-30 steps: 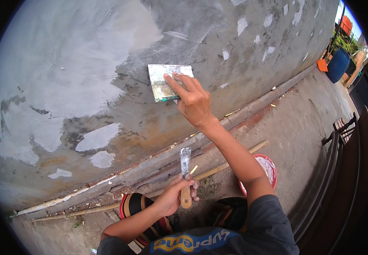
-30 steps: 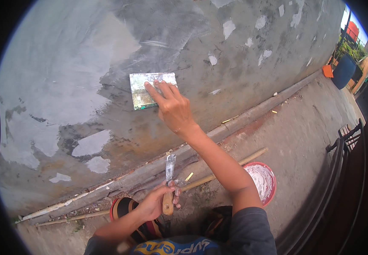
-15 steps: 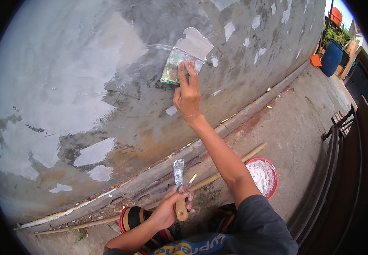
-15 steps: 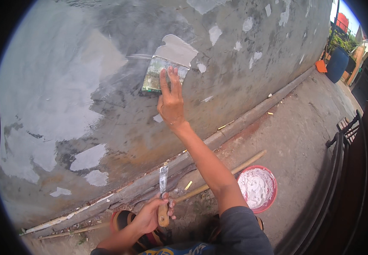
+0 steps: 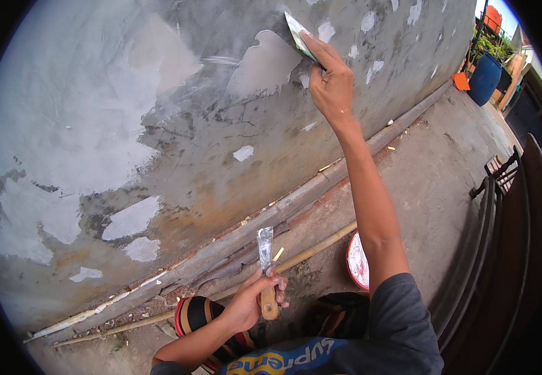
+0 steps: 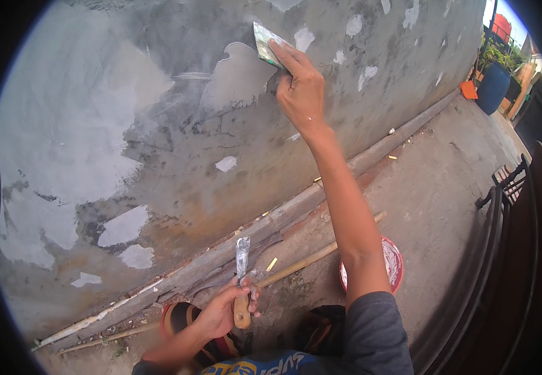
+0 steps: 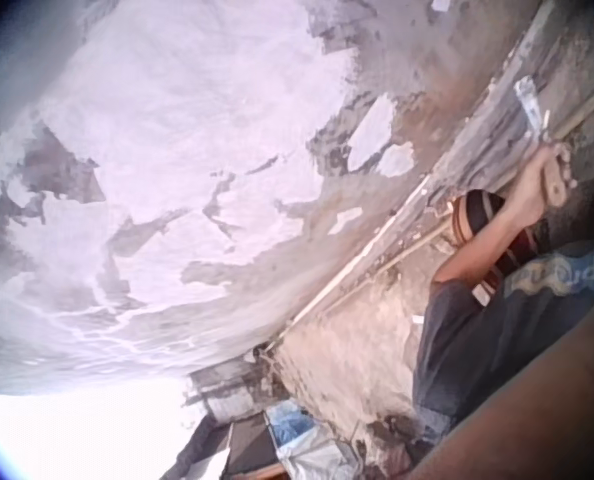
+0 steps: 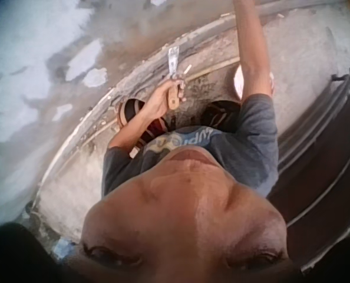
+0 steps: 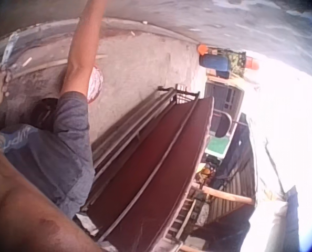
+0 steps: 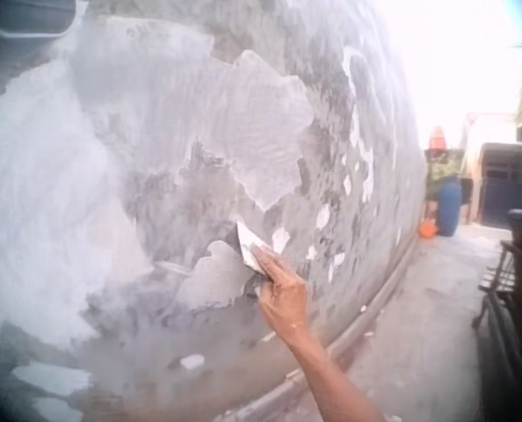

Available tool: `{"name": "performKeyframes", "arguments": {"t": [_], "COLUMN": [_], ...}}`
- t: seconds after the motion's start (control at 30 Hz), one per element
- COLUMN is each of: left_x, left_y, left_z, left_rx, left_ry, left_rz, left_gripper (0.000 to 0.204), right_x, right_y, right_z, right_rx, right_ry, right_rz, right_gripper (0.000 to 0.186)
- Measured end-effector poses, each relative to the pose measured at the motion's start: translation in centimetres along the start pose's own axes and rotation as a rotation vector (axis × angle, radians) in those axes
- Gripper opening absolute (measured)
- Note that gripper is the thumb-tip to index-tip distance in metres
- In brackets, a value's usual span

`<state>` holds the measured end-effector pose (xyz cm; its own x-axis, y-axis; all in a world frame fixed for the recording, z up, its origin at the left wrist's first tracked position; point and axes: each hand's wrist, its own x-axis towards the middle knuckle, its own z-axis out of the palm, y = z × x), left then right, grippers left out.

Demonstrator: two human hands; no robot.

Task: The person applies white plaster to a concrete wall using a trowel and a smaller scraper. They repeatedly scoop plaster from a red bucket, spread it onto the wall, and smooth the surface. The person occasionally scrapes excess plaster from the trowel back into the bucket.

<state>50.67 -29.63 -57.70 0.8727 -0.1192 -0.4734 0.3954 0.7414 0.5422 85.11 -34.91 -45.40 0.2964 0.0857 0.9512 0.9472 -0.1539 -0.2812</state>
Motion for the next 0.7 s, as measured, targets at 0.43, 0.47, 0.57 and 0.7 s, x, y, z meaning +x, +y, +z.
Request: {"name": "performKeyframes", "arguments": {"t": [0.43,0.47,0.57,0.7], "left_x": [0.4,-0.1,-0.4,-0.3], "left_y": [-0.7,-0.6,-0.8,-0.6], "left_z": [0.9,0.9,0.8,1.4], "left_rx": [-0.002,-0.001,-0.003,0.045], "left_ry": [0.045,0.051,0.036,0.063], "left_rz": [0.045,0.041,0.046,0.04], "left_gripper": [0.012,0.012,0.013,0.015], "right_x": [-11.4,-9.4,-2.2,1.1], "right_y": [-5.2,-4.9,-2.7,-2.2], "right_z": [2.0,1.4,-0.5,0.3], "right_rx": [0.292,0.281,0.163,0.049], "right_ry": [-0.499,-0.347,0.031,0.014], "right_rz": [0.159,0.135,0.006,0.04], "right_gripper": [0.057,0.055,0.052,0.056]}}
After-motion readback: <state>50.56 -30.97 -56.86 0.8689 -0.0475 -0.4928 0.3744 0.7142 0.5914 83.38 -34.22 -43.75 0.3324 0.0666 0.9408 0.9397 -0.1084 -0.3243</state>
